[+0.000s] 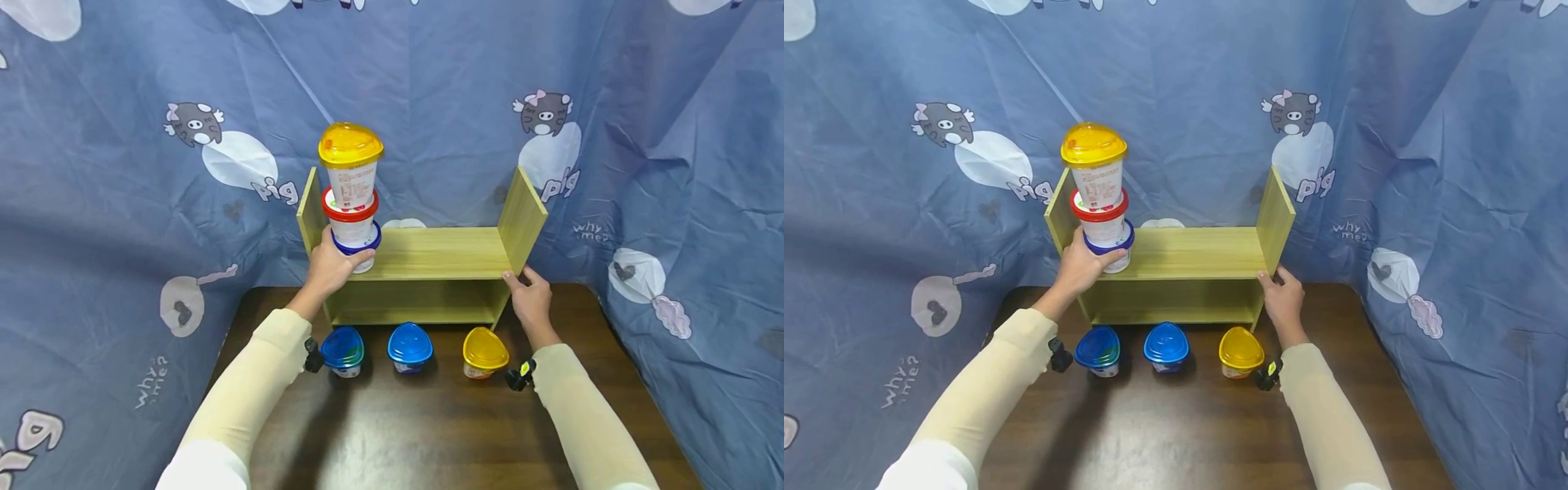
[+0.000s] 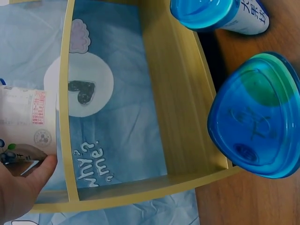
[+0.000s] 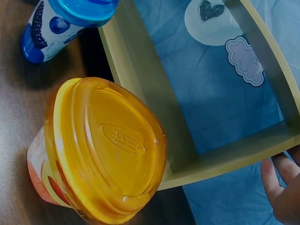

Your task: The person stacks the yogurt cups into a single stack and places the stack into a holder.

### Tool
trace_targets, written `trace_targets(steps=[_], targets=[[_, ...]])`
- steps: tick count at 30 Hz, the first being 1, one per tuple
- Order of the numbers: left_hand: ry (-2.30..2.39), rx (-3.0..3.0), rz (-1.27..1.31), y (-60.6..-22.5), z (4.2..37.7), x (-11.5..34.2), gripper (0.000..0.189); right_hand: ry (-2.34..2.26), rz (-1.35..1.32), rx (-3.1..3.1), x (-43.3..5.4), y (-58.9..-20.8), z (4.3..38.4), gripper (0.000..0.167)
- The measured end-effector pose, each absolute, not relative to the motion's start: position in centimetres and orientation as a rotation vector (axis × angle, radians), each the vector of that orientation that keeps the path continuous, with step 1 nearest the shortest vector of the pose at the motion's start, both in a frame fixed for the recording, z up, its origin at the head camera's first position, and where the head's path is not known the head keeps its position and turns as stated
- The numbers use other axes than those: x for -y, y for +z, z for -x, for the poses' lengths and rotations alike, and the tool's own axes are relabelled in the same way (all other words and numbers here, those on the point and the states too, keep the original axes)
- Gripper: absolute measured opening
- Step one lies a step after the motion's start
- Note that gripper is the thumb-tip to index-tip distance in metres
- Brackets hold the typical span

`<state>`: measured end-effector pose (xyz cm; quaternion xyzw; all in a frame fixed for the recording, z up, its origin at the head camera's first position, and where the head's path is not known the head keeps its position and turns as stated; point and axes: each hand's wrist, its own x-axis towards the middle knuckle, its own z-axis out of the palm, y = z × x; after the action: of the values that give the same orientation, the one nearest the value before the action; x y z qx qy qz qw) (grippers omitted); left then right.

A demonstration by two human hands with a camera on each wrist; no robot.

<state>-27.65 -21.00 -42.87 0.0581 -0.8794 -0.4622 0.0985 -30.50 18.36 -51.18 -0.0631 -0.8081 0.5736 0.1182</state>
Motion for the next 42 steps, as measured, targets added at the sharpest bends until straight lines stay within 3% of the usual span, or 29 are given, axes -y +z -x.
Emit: trace_targets(steps=[42], targets=[[-1.451, 2.517, -0.200, -43.9, 28.7, 20.4, 0.107, 1.611, 0.193, 2.390, -18.3, -51.6, 30.1, 0.047]])
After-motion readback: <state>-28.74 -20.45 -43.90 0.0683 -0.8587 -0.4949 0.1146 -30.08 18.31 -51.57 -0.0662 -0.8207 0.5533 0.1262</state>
